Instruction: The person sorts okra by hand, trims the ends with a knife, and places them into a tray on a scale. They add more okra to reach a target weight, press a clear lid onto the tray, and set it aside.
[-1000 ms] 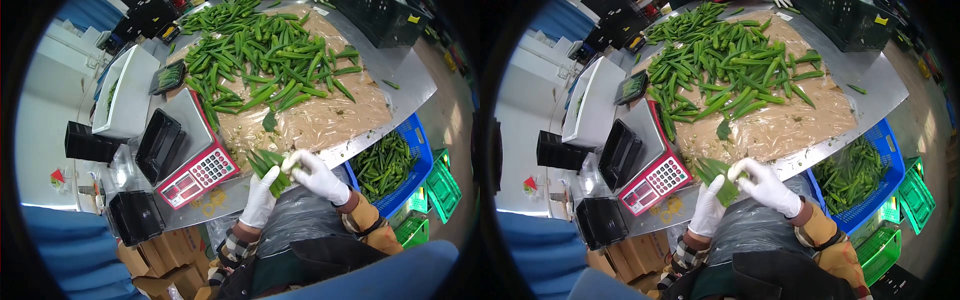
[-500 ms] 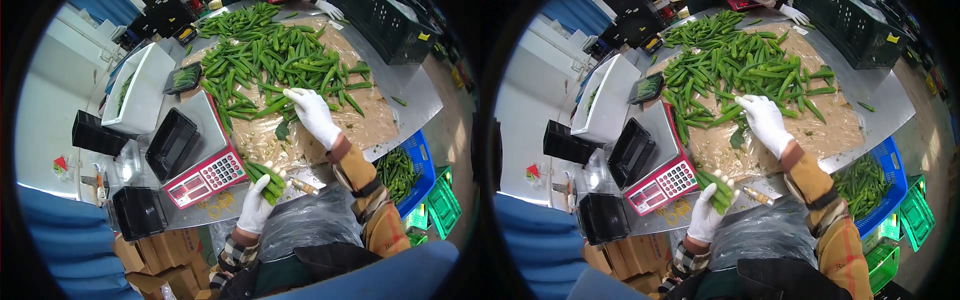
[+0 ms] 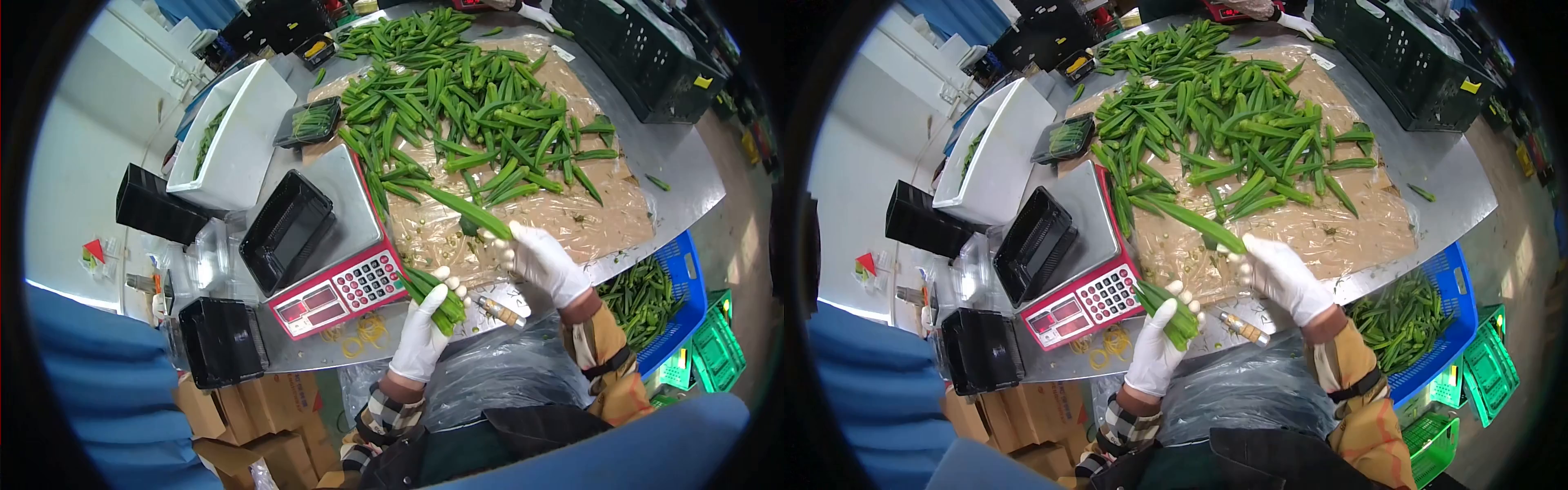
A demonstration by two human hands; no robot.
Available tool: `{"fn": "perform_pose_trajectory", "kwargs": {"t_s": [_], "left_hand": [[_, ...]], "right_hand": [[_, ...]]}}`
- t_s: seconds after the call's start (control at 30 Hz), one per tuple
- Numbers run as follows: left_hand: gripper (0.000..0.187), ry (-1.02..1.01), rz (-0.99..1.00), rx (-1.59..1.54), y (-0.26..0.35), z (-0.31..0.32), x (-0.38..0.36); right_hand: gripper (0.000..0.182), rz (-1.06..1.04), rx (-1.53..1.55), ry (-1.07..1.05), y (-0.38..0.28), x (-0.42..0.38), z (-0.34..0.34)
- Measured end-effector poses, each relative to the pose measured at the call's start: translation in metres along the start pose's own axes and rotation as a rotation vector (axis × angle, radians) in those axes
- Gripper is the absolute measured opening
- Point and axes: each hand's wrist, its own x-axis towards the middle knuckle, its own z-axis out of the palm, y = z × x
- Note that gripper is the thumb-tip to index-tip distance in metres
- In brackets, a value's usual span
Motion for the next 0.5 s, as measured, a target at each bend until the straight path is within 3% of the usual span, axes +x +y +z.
{"fn": "perform_pose_trajectory", "kwargs": {"t_s": [0.1,0.17,0.23,0.33,0.4,0.47,0.5], "left_hand": [[0.042,0.005,0.025,0.021,0.003,0.014,-0.002],[0.044,-0.039,0.034,0.019,0.004,0.022,-0.003],[0.046,0.062,0.047,0.072,0.001,0.019,-0.005],[0.046,0.091,0.065,0.087,-0.002,0.010,-0.007],[0.044,0.071,0.051,0.061,-0.001,0.008,-0.008],[0.043,0.020,0.044,0.039,0.001,0.009,-0.009],[0.042,-0.003,0.041,0.028,0.001,0.009,-0.010]], "right_hand": [[0.035,0.046,0.094,-0.017,0.021,-0.018,0.006],[0.027,0.114,-0.165,0.061,0.034,-0.031,0.015],[0.026,0.168,-0.665,0.011,0.031,-0.030,0.024],[0.027,-0.103,-1.072,0.145,0.013,-0.014,0.024],[0.018,-0.645,-1.565,0.446,0.005,0.015,-0.005],[0.021,-0.738,-1.841,0.612,-0.022,0.034,-0.021],[0.024,-0.885,-1.917,0.704,-0.026,0.045,-0.036]]}}
